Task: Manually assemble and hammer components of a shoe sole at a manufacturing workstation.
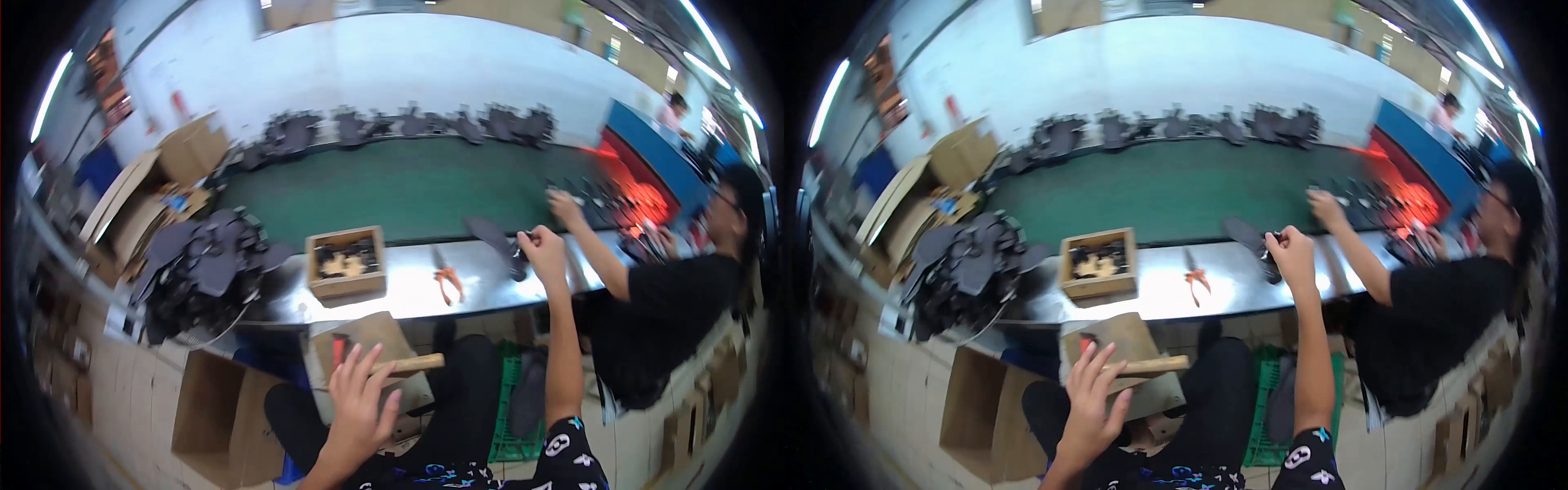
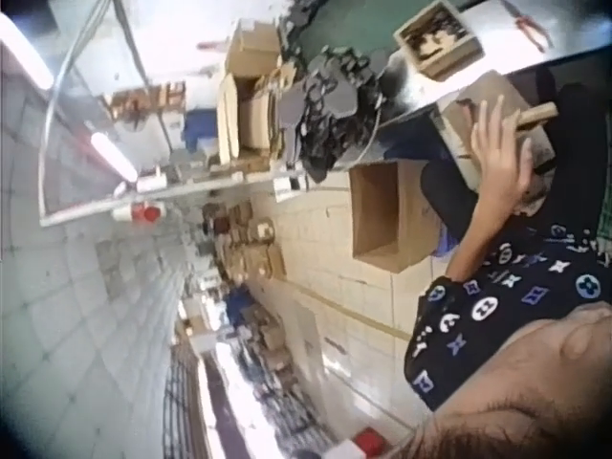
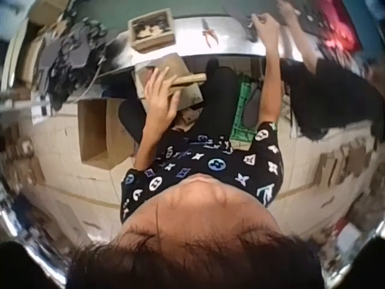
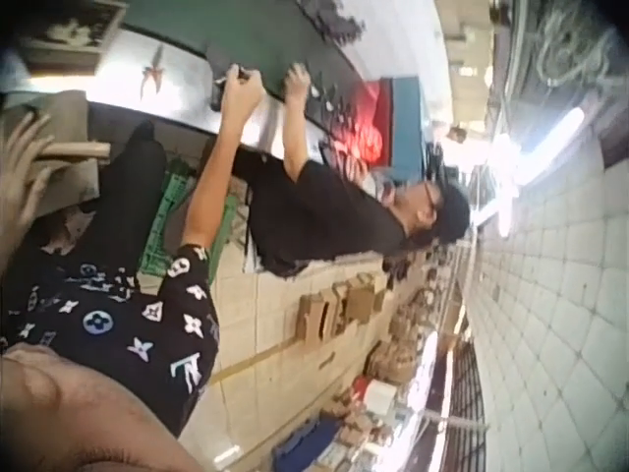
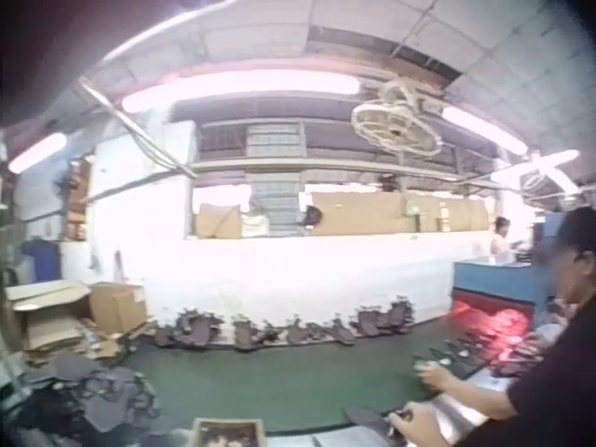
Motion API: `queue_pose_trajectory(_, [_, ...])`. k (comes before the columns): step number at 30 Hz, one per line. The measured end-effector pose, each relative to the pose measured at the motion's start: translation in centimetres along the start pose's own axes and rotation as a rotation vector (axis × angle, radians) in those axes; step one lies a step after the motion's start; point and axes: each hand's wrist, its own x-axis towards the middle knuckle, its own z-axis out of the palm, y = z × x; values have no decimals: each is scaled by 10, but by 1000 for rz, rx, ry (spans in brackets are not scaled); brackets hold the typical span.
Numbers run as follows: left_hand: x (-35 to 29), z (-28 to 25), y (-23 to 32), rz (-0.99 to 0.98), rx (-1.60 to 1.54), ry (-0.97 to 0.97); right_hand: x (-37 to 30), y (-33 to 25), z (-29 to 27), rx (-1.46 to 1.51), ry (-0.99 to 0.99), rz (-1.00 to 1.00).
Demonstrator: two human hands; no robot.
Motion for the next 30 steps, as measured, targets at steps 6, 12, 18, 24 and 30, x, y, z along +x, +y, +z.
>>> queue_pose_trajectory(6, [13,-12,-23,95,-16,457,-130,-244,-17,1082,-1186,-260])
queue_pose_trajectory(12, [-36,-47,-19,-307,-785,598,-170,-171,91,407,-375,-664])
queue_pose_trajectory(18, [-10,-14,-59,-331,-785,538,-242,-78,59,-129,-563,-422])
queue_pose_trajectory(24, [18,59,-137,-438,281,170,-315,-15,-11,198,-276,41])
queue_pose_trajectory(30, [47,26,-211,-448,-543,533,-320,-61,-22,883,-109,581])
